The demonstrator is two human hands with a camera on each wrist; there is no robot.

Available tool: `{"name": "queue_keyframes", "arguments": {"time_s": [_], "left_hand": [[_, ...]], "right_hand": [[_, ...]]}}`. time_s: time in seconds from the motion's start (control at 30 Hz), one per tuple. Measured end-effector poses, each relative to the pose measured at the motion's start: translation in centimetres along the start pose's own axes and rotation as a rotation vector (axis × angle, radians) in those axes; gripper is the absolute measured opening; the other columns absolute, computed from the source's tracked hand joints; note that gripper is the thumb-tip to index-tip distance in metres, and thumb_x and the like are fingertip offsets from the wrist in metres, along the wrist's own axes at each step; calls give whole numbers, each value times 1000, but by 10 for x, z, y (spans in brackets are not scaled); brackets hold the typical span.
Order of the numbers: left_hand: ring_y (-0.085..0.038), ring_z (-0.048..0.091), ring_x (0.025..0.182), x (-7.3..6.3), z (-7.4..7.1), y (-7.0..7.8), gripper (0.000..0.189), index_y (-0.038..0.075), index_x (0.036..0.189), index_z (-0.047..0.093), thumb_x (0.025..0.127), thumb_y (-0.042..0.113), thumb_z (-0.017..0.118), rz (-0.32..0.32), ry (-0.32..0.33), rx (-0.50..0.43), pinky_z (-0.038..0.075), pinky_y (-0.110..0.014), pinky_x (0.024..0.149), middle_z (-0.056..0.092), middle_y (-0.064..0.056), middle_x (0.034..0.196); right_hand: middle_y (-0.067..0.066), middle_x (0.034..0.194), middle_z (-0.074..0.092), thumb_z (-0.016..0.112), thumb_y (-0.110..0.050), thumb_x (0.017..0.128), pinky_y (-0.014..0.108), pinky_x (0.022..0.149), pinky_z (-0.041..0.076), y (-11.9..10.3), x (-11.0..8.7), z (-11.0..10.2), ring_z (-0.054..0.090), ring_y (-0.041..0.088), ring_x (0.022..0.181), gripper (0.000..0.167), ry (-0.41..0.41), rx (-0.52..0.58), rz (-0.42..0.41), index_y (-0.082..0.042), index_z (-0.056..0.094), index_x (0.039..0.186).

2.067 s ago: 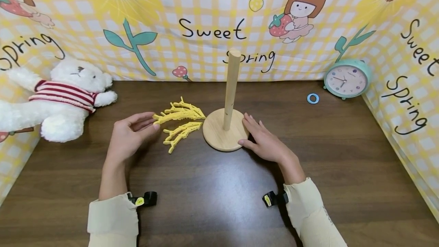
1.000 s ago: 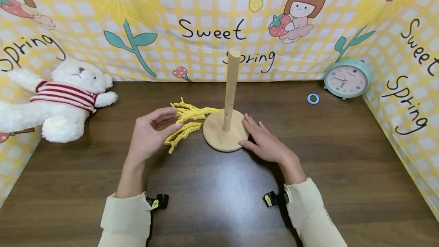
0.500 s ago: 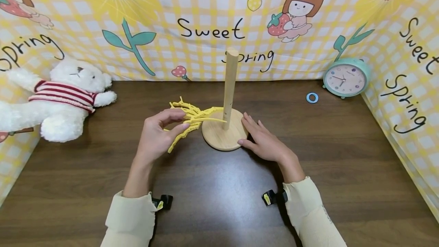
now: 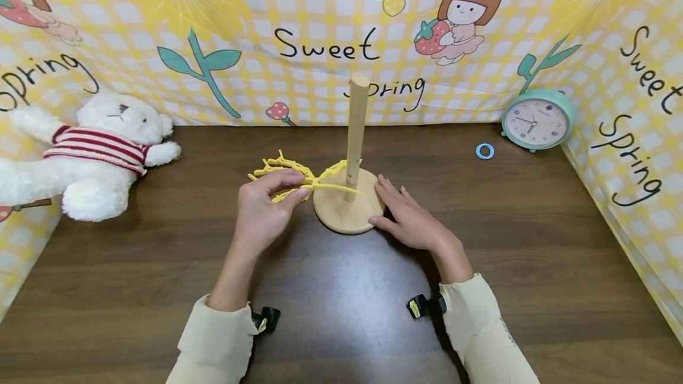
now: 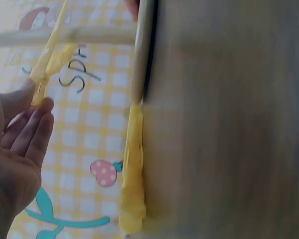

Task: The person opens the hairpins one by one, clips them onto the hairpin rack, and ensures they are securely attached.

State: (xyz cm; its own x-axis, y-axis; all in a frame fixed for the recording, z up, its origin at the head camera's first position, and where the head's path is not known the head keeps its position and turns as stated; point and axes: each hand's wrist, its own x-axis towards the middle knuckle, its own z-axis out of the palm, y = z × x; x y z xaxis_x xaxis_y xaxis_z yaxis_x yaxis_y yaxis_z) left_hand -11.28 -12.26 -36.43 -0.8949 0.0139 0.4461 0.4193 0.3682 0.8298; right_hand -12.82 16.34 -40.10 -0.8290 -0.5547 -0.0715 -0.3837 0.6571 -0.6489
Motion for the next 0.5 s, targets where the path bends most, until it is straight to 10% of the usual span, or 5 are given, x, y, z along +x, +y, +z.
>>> {"name": "queue_keyframes", "arguments": {"time_s": [0.5], "left_hand": [[-22,73,88,-1,18,6,21,-3,99,78,79,-4,85,-20,64,-22,59,-37,81,76,-13,94]], "right_hand": [[19,168,8,57,-29,105,46,124,3,2,1,0,8,28,154,73,-3,9,3,2,20,159]]}}
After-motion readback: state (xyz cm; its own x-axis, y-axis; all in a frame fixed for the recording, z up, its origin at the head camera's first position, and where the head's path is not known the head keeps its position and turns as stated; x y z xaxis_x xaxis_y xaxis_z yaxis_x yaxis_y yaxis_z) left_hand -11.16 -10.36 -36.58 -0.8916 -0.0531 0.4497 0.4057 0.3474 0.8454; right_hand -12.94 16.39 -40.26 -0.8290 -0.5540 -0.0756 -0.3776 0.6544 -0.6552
